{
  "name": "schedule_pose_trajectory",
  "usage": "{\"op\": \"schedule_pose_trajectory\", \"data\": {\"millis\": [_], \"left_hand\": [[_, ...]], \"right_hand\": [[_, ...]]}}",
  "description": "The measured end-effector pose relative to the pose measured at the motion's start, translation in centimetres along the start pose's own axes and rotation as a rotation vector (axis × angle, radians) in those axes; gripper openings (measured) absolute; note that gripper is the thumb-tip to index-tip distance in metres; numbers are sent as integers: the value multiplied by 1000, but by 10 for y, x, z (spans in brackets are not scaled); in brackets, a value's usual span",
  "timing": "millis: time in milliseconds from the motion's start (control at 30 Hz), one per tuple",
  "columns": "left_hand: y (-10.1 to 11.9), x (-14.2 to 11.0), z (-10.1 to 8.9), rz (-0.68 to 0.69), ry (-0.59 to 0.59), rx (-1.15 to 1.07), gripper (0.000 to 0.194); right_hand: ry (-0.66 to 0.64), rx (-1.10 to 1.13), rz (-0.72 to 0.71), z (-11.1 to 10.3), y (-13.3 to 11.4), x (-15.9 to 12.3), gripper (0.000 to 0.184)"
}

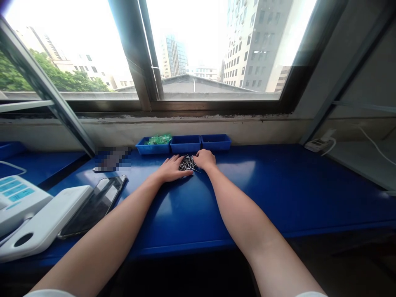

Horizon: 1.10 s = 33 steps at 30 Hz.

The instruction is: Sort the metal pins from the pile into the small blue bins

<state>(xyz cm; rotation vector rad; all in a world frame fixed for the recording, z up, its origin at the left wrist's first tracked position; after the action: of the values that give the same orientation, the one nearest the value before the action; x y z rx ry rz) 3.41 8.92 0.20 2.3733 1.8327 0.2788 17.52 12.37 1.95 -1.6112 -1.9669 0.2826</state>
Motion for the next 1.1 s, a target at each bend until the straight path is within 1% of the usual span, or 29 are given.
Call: {"op": "schedule_pose_trajectory", "data": {"millis": [200,367,467,533,600,667,700,767,833,900,967,1033,1100], "left_hand": [[1,1,-1,24,11,-15,96],[-1,1,1,17,-4,-11,97],[-2,1,0,9,-8,-25,96],[-3,1,-2,-10,3,-47,94],[-4,1,-8,-29,46,-79,90],[-4,1,-20,-40,142,-115,83],[-3,0,-28,-38,204,-133,77],[0,-3,-43,-13,320,-175,63],[5,-6,-52,35,378,-216,44],[9,-8,-56,72,385,-240,31],[10,-8,-57,80,385,-241,27],[8,-8,-57,72,393,-231,27],[6,-7,-56,57,399,-221,28]], "right_hand": [[-24,5,54,2,2,2,19],[-61,30,51,6,4,3,17],[-41,75,46,5,6,4,20],[6,99,39,1,7,4,25],[84,104,20,-7,6,4,31],[138,111,-52,-13,-3,3,35],[137,118,-114,-13,-11,2,36],[88,120,-257,-9,-32,-1,39],[38,99,-360,-5,-49,-5,41],[43,83,-387,-5,-57,-9,43],[59,113,-382,-7,-59,-10,46],[73,211,-360,-8,-56,-10,44],[74,376,-319,-8,-49,-8,34]]}}
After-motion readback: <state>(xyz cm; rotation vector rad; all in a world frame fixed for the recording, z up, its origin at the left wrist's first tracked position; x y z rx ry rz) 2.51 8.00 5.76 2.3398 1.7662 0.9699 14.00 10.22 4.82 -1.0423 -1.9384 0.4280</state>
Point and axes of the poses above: each hand's wrist, its own x-axis towards the middle knuckle, its own z-axis out of the palm, y = z × x, the point moved 10 cm from there along x, towards the middle knuckle, and after that the axes turned 8 degrees about -z, right-handed, at the moved point
